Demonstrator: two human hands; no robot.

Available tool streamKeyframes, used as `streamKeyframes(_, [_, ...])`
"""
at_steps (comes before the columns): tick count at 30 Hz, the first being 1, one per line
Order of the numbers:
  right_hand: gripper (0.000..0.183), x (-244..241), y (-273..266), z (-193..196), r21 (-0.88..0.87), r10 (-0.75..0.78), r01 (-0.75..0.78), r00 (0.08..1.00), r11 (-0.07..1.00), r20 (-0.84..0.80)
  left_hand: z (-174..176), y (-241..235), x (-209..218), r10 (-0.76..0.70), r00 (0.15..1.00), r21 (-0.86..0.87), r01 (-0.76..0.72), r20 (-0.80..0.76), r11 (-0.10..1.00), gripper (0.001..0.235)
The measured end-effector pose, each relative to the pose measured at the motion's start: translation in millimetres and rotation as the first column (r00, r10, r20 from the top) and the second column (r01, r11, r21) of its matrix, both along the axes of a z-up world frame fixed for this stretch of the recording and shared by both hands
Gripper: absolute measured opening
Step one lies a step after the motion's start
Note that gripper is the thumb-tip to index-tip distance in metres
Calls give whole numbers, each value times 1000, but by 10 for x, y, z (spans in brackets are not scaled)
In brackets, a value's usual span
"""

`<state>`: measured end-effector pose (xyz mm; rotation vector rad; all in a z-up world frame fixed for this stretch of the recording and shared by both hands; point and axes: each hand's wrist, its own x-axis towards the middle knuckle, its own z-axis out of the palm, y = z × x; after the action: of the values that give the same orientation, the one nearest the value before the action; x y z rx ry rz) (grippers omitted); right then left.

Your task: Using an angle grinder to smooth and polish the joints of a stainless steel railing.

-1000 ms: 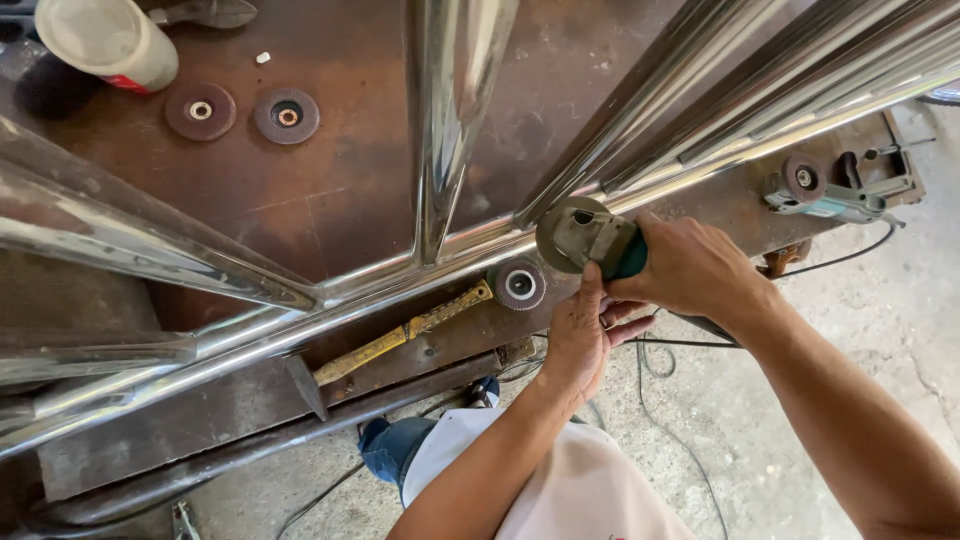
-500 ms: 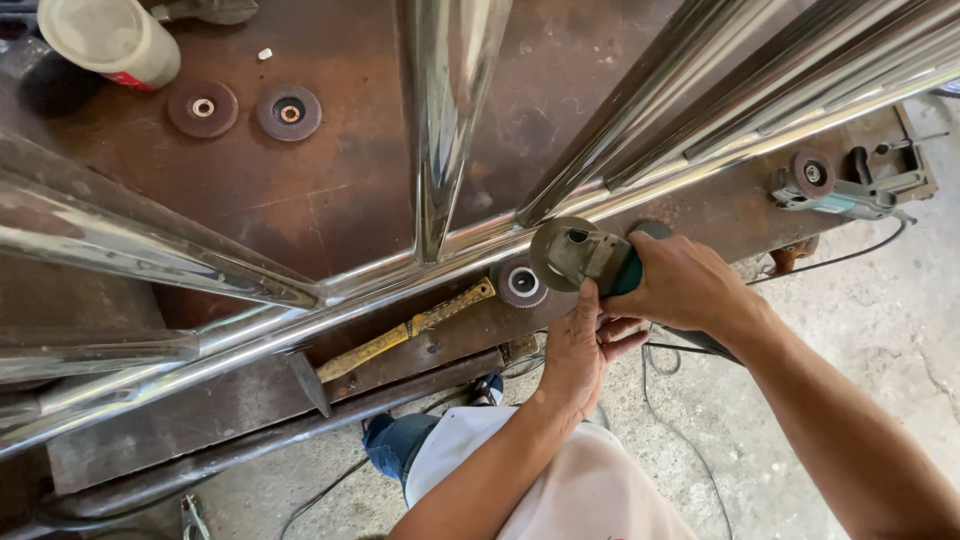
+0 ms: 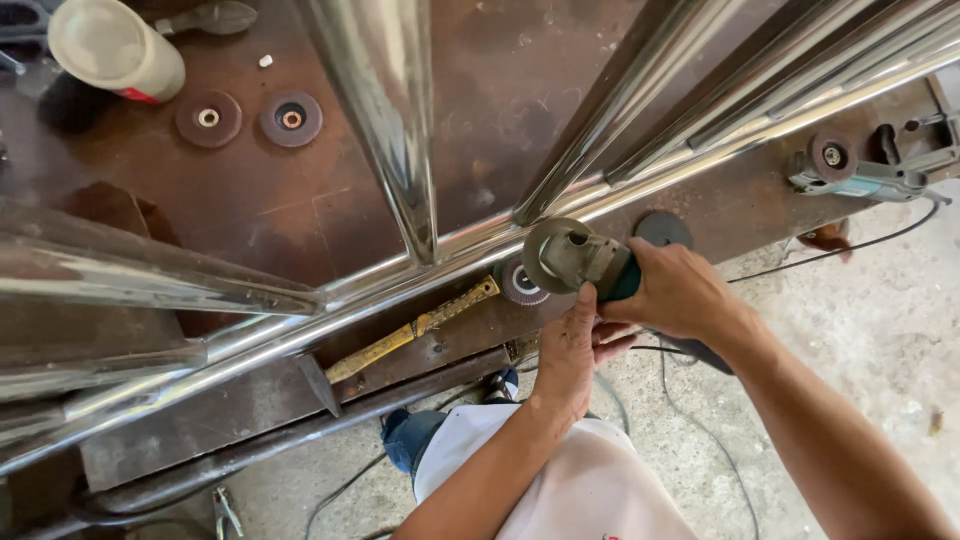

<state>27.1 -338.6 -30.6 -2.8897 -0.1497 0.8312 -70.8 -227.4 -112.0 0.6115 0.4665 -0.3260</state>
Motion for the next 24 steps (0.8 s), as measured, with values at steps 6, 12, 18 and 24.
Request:
streamKeyframes(6, [80,-137,26,-134,177,-127,127,992,976,-12,-97,87,-68,2,999,171,7,-51,985,54])
streamKeyframes(12, [73,-273,-34,-496,354,-269,280,960,892,-82,136,112,-40,75,982,432,6,-171,902,54])
streamKeyframes(18, [65,-390,37,-757,556,-354,376,923,741,-153,-81,206,-141,138,974,696,27,-179,717,51])
streamKeyframes(24, [60,-485,112,-671,761,-271,306,946,572,-177,401,296,-139,53,984,846,117,-169,519,57])
